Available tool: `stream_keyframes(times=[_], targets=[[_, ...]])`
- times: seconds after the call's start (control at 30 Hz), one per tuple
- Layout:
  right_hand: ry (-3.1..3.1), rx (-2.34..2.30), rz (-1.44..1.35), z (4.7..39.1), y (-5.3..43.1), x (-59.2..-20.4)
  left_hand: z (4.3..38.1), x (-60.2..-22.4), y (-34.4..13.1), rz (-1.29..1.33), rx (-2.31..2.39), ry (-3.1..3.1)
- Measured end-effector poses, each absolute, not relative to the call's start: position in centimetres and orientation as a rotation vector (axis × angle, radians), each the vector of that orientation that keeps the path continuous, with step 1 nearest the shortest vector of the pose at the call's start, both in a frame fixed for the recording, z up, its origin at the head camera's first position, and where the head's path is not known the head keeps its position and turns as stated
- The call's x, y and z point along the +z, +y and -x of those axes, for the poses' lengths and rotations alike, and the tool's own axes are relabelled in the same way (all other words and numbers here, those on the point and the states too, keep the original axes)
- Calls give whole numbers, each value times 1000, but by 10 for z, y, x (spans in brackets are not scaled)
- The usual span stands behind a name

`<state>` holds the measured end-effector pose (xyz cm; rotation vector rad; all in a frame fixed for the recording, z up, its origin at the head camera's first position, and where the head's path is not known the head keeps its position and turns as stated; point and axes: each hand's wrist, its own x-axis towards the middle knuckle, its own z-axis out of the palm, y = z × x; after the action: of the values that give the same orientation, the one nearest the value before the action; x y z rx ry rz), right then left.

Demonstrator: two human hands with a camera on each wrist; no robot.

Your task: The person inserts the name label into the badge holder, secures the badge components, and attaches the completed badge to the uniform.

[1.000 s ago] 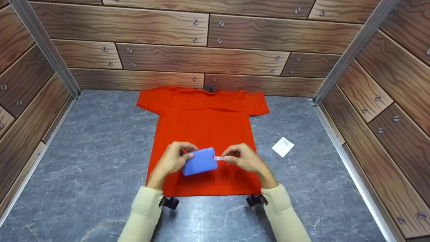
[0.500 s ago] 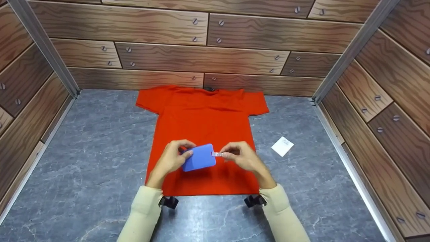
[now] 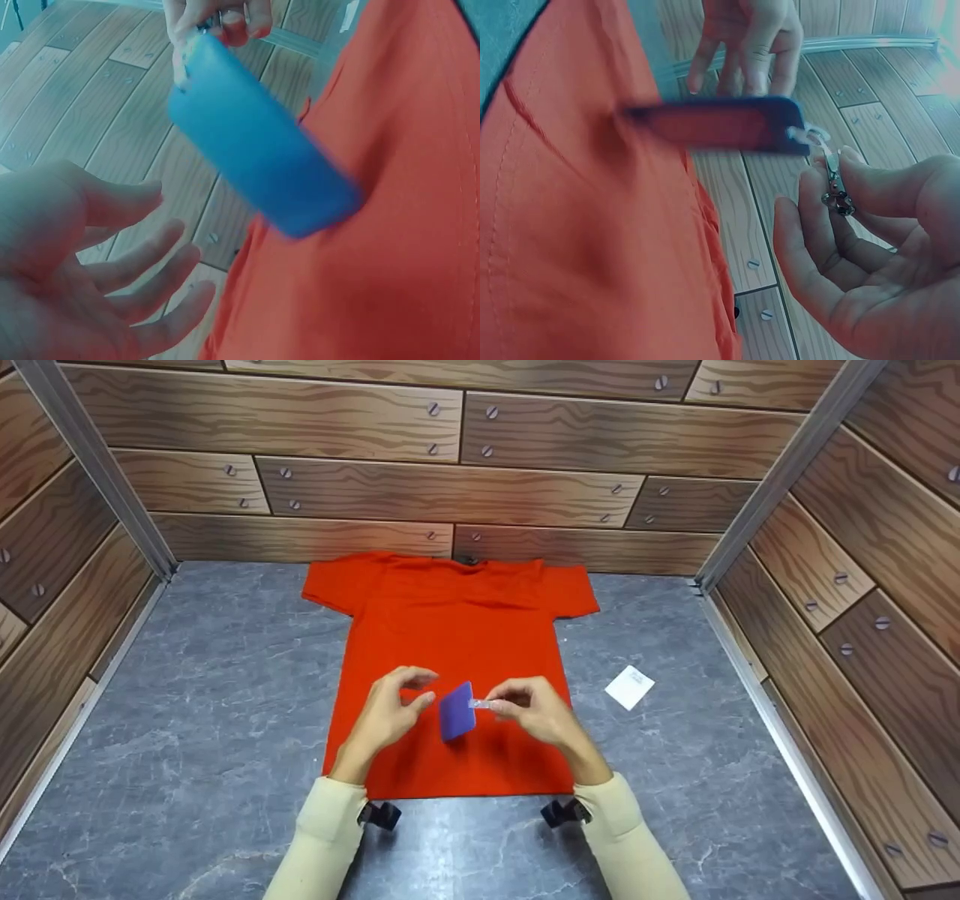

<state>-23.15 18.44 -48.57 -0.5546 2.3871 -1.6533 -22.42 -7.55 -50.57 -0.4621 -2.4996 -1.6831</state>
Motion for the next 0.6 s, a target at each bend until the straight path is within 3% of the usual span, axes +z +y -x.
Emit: stream_keyframes(times=[0.6], targets=[[2407, -1689, 608, 227, 173, -488, 212, -495, -52, 556, -1596, -2490]])
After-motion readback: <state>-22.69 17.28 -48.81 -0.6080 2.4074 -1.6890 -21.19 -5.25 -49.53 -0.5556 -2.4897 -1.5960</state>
